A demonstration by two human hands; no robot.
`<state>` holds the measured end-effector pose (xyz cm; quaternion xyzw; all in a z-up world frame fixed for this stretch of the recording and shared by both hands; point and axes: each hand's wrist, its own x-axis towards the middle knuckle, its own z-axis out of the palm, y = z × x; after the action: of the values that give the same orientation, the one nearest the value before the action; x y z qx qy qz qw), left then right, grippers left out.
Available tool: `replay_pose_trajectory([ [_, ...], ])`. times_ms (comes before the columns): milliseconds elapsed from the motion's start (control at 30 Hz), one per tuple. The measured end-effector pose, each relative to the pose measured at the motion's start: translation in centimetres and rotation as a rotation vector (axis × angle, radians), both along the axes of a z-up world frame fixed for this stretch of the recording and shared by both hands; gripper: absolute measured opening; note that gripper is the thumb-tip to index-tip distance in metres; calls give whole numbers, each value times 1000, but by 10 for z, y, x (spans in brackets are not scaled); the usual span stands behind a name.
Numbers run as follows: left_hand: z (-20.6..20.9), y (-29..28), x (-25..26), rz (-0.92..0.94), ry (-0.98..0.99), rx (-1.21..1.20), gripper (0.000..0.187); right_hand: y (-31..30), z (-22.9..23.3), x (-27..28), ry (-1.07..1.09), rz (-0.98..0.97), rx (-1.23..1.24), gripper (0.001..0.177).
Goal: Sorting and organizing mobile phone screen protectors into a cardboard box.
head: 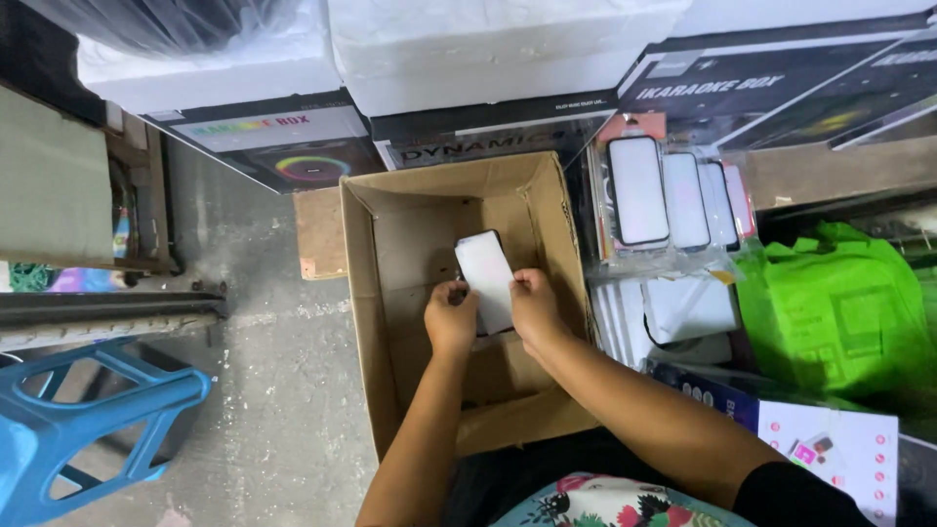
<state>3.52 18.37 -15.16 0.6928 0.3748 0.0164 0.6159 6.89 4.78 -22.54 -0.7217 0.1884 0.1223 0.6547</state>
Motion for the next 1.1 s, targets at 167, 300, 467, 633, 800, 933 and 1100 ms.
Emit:
replay_pose_trajectory([
  [167, -31, -3, -17, -199, 204, 150, 33, -9, -33, -28, 154, -3, -102, 13],
  [300, -57, -6, -32, -288, 360, 180, 47, -14, -45, -42, 297, 27, -169, 13],
  [467, -71, -7, -42, -351, 398, 125, 51, -20, -84, -51, 330, 65, -273, 15],
  [633, -86, -12, -44, -375, 396, 131, 50, -17, -58, -48, 455, 161, -342, 18],
  [800, -66, -20, -35, -302, 429, -50, 51, -11, -38, -41, 390, 128, -375, 48],
  [933, -67, -21, -36, -304, 445, -10, 53, 1, 16, -44, 427, 52, -251, 44],
  [1100, -52, -21, -32, -175, 376, -45, 65, -1, -1, -51, 204, 67, -198, 39],
])
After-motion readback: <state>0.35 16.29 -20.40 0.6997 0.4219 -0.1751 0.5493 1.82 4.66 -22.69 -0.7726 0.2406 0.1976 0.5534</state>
